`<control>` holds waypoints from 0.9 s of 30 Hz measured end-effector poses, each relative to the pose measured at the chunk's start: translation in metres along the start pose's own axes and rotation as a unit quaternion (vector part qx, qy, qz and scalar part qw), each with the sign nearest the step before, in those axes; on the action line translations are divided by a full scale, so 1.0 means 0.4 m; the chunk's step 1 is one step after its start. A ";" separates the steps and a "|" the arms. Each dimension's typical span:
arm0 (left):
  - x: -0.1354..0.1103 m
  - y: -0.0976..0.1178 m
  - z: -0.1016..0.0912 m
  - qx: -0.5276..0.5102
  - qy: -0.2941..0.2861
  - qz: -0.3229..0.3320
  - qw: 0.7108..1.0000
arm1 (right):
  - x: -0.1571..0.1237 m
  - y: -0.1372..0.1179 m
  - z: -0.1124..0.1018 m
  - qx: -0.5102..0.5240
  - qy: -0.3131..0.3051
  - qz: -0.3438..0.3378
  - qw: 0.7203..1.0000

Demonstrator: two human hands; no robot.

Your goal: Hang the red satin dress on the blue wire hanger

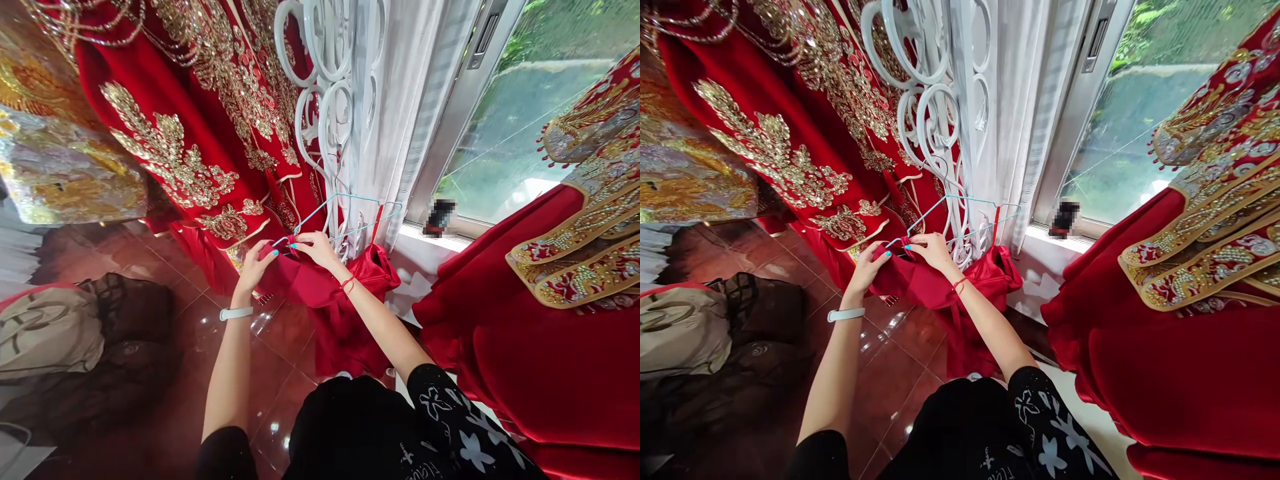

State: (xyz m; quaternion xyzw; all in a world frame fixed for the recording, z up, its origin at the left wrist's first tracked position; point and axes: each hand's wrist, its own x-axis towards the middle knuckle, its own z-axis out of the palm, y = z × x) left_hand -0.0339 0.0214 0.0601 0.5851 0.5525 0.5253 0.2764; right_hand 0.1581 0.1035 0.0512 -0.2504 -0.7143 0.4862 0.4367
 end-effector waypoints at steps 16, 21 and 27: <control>0.069 0.138 0.077 0.274 -0.134 0.063 0.950 | -0.006 -0.011 -0.020 -0.202 0.007 -0.011 0.979; 0.058 0.123 0.091 0.273 -0.075 0.135 0.949 | -0.163 0.003 -0.155 -0.144 0.193 -0.098 0.966; 0.041 0.110 0.099 0.268 0.008 0.209 0.940 | -0.402 0.176 -0.400 -0.239 0.390 0.296 0.839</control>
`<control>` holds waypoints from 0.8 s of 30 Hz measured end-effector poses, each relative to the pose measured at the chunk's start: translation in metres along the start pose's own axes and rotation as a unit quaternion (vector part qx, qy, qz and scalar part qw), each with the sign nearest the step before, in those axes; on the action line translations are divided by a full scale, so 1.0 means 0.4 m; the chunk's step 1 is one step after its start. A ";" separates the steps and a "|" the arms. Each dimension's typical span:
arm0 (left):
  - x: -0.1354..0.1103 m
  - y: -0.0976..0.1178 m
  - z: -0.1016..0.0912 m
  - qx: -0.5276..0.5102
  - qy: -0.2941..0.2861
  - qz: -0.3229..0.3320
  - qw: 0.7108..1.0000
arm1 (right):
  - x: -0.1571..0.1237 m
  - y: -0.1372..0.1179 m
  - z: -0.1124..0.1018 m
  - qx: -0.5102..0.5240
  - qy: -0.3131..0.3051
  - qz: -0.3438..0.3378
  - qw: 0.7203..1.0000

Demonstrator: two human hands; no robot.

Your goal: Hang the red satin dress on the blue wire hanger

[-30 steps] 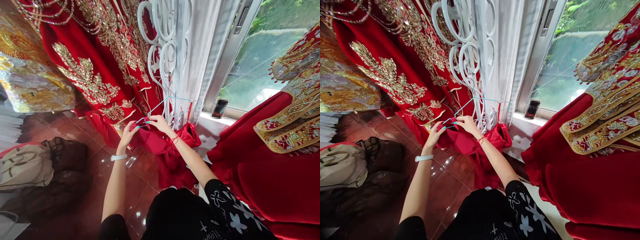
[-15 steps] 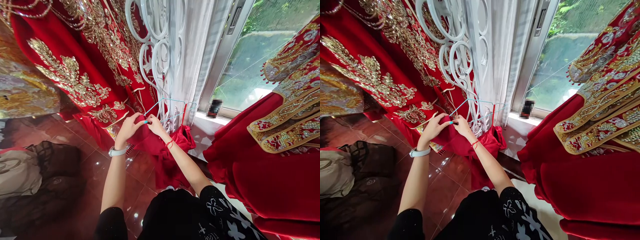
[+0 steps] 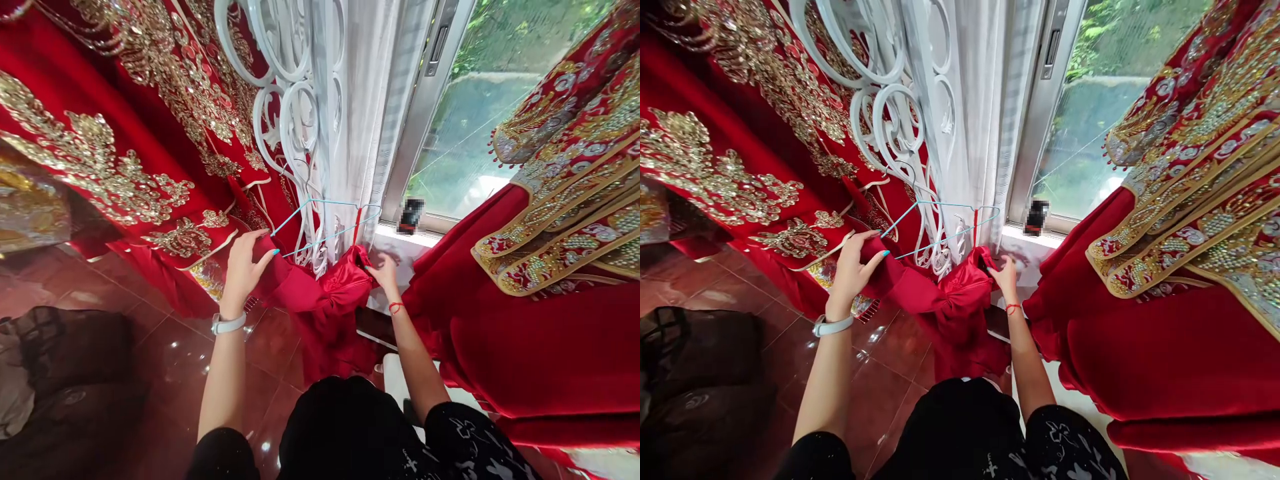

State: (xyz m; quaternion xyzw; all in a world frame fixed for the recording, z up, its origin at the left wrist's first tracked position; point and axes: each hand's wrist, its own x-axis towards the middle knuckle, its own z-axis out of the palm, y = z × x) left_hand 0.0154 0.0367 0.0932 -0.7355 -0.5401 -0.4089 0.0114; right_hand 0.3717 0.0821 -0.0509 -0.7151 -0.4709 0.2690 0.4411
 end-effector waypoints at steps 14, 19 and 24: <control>-0.002 -0.012 0.042 -0.024 0.039 -0.099 0.994 | 0.033 0.044 -0.178 0.224 -0.193 0.046 0.954; 0.003 -0.013 0.048 -0.047 0.054 -0.112 0.991 | -0.006 -0.002 -0.233 0.384 -0.229 0.062 0.892; 0.004 -0.007 0.043 -0.063 0.055 -0.116 0.990 | -0.021 0.009 -0.298 0.268 -0.201 0.120 0.935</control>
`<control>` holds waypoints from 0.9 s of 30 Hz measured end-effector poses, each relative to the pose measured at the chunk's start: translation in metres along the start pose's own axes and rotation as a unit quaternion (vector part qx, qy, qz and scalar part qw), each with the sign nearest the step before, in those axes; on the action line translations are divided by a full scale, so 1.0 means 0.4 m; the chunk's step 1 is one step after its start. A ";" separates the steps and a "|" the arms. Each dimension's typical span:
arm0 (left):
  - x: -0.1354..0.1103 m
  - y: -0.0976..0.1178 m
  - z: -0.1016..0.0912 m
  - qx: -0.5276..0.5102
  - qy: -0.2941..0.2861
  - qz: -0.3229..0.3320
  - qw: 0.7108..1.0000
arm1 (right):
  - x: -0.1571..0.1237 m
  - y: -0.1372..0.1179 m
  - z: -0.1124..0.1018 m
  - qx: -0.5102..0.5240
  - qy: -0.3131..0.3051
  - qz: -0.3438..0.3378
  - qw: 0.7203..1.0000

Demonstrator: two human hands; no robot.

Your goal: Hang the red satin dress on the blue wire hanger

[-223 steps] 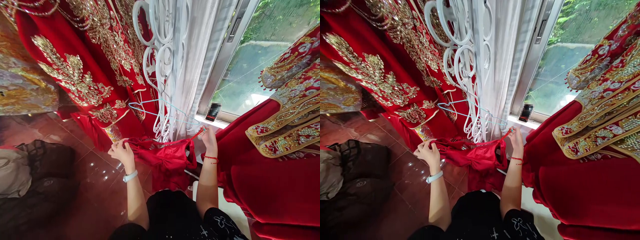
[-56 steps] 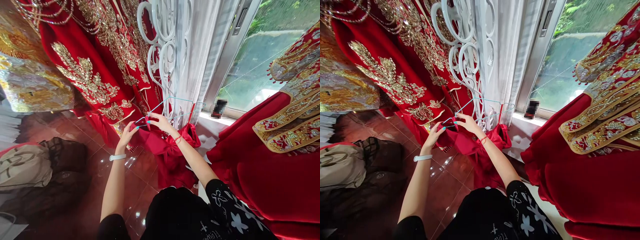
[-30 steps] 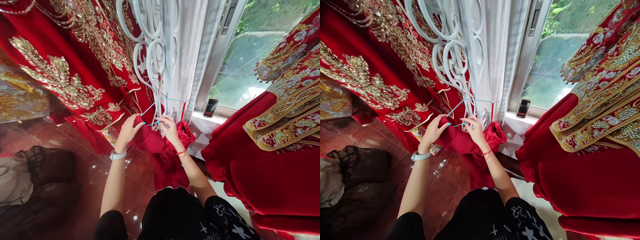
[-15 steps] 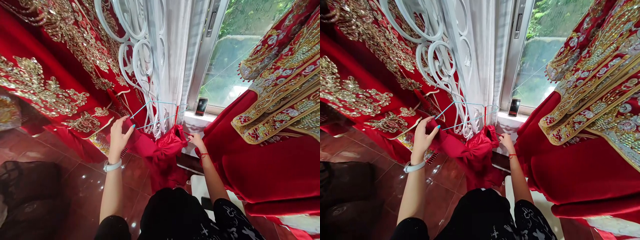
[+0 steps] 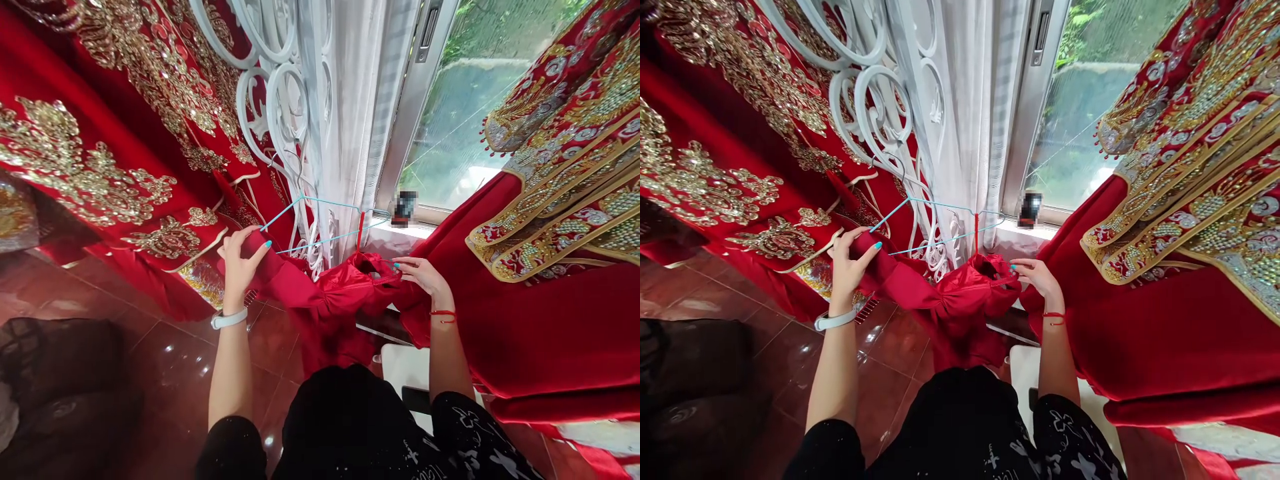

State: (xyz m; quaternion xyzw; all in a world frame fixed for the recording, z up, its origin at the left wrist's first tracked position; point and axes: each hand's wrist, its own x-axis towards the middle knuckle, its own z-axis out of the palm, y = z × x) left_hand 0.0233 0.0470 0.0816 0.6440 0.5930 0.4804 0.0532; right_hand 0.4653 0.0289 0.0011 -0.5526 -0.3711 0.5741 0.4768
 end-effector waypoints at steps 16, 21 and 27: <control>0.018 -0.023 0.010 0.016 0.031 0.023 0.999 | 0.074 -0.125 0.165 0.061 0.138 -0.355 0.923; 0.014 -0.022 0.011 0.021 0.026 0.026 0.999 | 0.086 -0.233 0.200 -0.013 -0.003 -0.362 0.932; 0.005 -0.025 0.014 0.014 0.015 0.018 1.000 | 0.090 -0.270 0.242 -0.120 -0.036 -0.384 0.915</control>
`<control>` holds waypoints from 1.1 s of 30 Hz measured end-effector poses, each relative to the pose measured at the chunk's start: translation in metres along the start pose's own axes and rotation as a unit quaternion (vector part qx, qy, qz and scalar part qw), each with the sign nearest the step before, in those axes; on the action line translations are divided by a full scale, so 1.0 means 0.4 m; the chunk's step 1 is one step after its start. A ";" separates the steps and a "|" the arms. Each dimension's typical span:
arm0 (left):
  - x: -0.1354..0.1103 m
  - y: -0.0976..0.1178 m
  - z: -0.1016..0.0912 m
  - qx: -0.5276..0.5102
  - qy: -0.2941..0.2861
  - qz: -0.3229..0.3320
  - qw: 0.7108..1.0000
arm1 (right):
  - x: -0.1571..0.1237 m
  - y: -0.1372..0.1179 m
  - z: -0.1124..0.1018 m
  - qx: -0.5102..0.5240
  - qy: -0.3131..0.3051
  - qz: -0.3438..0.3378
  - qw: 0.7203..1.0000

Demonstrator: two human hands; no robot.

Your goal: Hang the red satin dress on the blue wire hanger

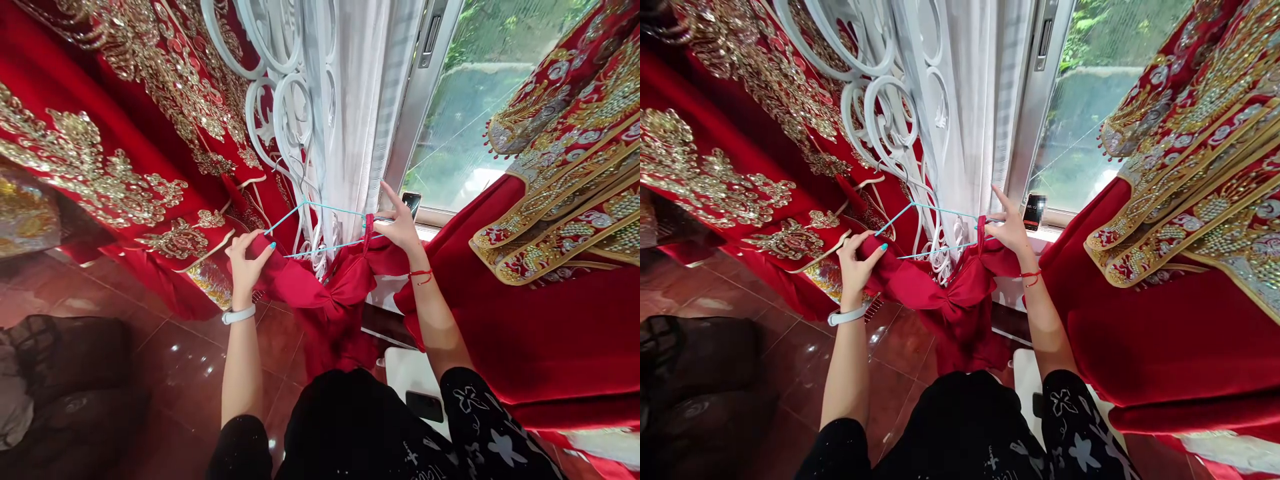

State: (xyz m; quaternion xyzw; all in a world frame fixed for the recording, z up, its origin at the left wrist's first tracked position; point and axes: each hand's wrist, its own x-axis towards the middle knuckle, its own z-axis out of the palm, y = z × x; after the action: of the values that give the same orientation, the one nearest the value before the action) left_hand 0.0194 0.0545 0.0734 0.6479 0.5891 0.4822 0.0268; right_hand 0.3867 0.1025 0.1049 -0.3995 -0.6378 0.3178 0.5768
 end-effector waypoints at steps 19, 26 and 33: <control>0.002 -0.015 0.003 -0.002 0.018 -0.004 1.000 | -0.157 0.105 -0.133 -0.322 -0.083 -0.046 0.942; 0.008 -0.019 -0.001 0.001 0.025 0.004 1.000 | -0.089 0.061 -0.166 -0.431 -0.049 -0.052 0.900; 0.009 -0.014 0.015 0.004 0.024 0.003 1.000 | 0.041 -0.009 -0.173 -0.430 -0.118 -0.149 0.882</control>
State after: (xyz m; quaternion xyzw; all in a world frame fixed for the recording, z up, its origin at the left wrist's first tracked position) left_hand 0.0187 0.0621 0.0691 0.6379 0.5896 0.4952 0.0092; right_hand 0.4543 0.1111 0.1250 -0.4682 -0.8270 -0.0330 0.3095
